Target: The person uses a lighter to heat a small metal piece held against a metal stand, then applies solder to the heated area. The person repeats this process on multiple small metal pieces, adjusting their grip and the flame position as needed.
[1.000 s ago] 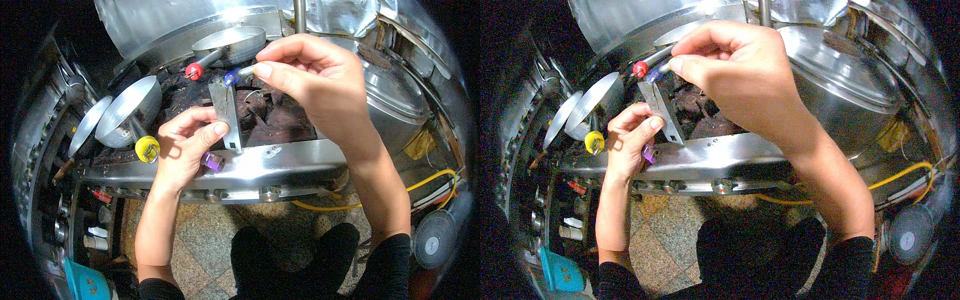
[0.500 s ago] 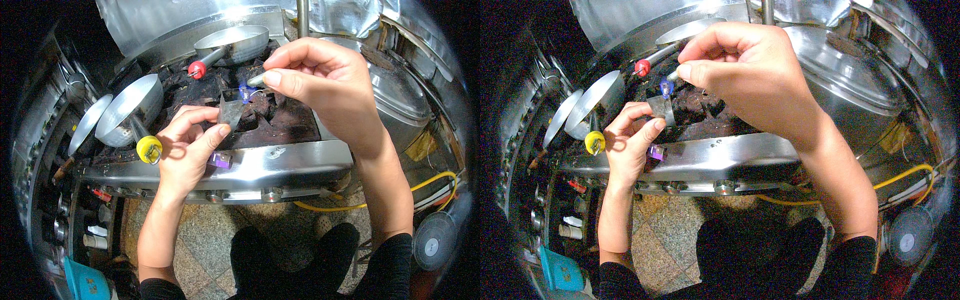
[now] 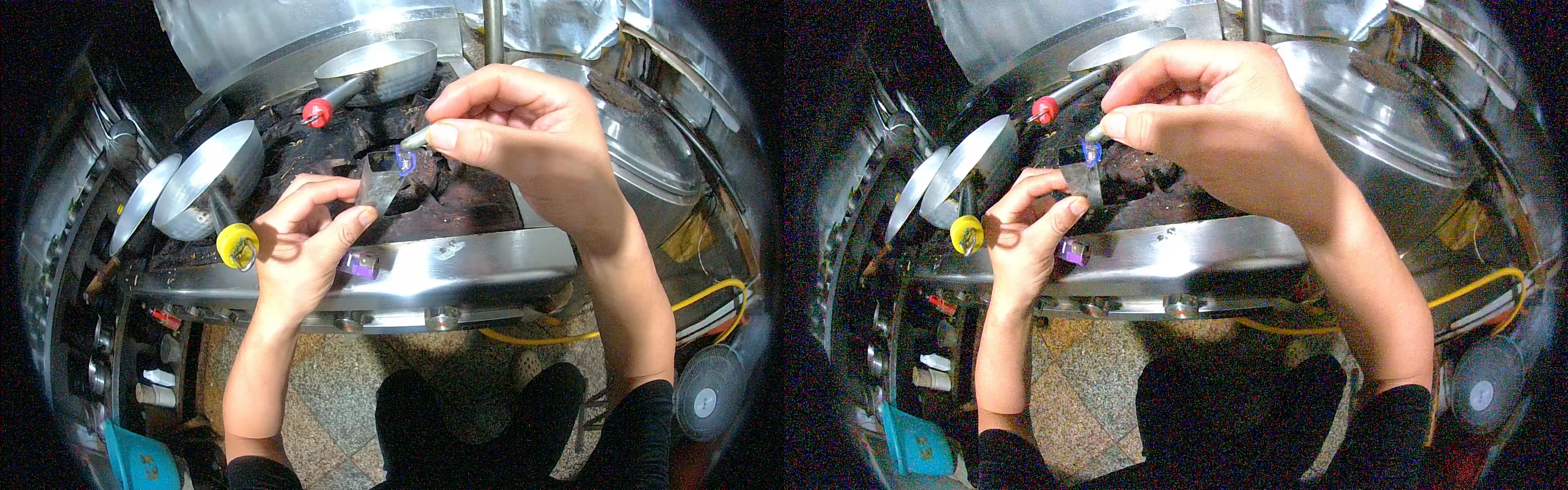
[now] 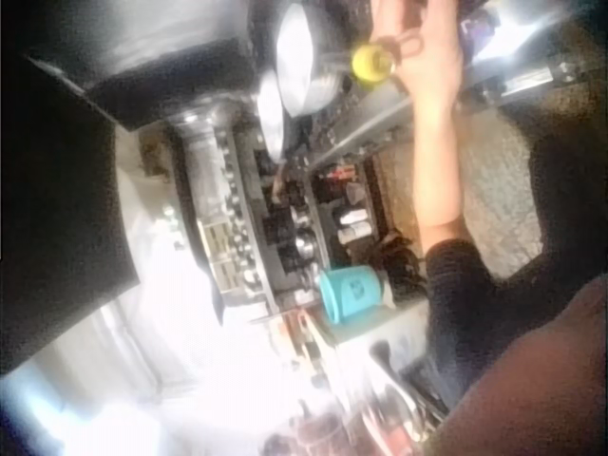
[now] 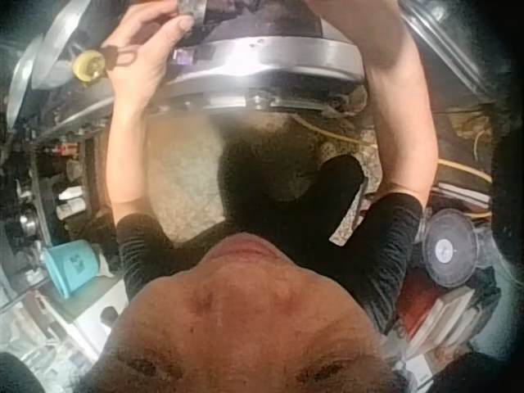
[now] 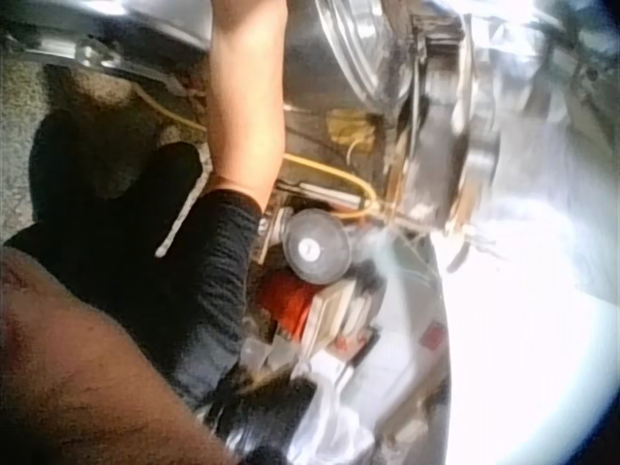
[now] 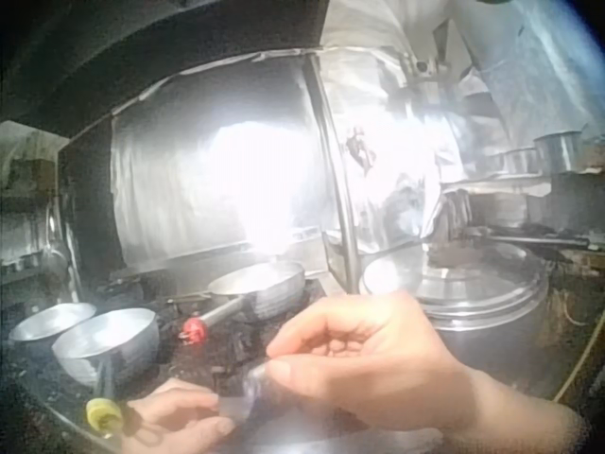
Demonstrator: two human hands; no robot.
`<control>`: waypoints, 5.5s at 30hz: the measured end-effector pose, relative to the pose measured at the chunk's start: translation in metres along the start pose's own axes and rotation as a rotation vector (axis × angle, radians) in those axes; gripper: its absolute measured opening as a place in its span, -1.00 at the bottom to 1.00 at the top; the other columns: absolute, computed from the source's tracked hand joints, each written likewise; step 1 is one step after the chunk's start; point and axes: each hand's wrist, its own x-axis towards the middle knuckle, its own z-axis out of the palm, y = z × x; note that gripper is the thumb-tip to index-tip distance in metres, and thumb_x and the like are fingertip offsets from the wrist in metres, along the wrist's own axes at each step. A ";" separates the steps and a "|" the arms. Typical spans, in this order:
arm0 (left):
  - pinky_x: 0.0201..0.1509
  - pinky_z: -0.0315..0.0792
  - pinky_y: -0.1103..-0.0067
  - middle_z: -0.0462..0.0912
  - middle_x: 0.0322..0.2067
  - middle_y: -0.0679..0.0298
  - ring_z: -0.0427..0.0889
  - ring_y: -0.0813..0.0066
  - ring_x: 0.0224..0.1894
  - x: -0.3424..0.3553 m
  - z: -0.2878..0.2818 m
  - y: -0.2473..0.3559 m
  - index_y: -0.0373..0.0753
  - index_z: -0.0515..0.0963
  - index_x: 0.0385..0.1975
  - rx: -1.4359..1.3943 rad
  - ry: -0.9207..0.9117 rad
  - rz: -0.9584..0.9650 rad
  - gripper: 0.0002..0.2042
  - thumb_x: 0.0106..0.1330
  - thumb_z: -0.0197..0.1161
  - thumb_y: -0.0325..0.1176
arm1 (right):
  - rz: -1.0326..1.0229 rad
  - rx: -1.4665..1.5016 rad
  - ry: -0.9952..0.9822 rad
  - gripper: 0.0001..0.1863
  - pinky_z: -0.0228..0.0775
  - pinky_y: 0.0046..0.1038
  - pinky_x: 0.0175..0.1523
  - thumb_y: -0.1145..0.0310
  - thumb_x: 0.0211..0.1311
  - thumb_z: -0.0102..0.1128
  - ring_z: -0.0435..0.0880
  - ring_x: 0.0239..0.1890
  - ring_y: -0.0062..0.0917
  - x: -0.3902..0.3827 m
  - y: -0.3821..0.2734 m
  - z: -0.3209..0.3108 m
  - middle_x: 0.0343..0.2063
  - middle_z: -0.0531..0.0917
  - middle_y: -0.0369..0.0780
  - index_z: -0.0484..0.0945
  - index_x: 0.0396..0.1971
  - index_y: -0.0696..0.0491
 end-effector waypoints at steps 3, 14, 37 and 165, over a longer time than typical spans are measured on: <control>-0.45 0.16 0.78 0.64 -0.25 0.33 0.28 0.83 -0.52 -0.001 -0.002 -0.001 -0.32 0.70 -0.18 -0.016 -0.001 -0.011 -0.76 0.13 0.49 -0.53 | -0.004 0.000 -0.014 -0.83 0.47 -0.68 -0.12 0.51 0.18 0.40 0.62 -0.28 -0.74 0.000 0.000 0.000 -0.31 0.70 -0.29 0.67 -0.23 0.19; -0.44 0.20 0.78 0.65 -0.24 0.30 0.30 0.83 -0.52 -0.001 -0.002 0.000 -0.32 0.70 -0.18 -0.021 0.005 -0.022 -0.76 0.13 0.49 -0.54 | -0.010 -0.065 -0.002 -0.83 0.49 -0.66 -0.11 0.52 0.19 0.39 0.63 -0.27 -0.72 -0.005 -0.002 0.001 -0.30 0.70 -0.28 0.66 -0.22 0.21; -0.43 0.23 0.78 0.66 -0.22 0.28 0.35 0.81 -0.50 0.001 -0.001 0.000 -0.34 0.69 -0.15 -0.009 -0.006 -0.045 -0.74 0.16 0.49 -0.50 | -0.048 -0.050 -0.002 -0.84 0.51 -0.66 -0.12 0.54 0.19 0.39 0.65 -0.27 -0.72 -0.004 0.003 0.000 -0.31 0.71 -0.30 0.67 -0.22 0.19; -0.59 0.11 0.73 0.51 -0.58 0.50 0.28 0.79 -0.64 0.005 0.002 0.007 -0.31 0.66 -0.03 -0.182 0.000 -0.349 -0.67 0.30 0.39 -0.26 | 0.024 -0.105 0.080 -0.83 0.49 -0.70 -0.18 0.47 0.18 0.41 0.64 -0.33 -0.75 0.006 0.024 0.016 -0.39 0.72 -0.30 0.71 -0.24 0.20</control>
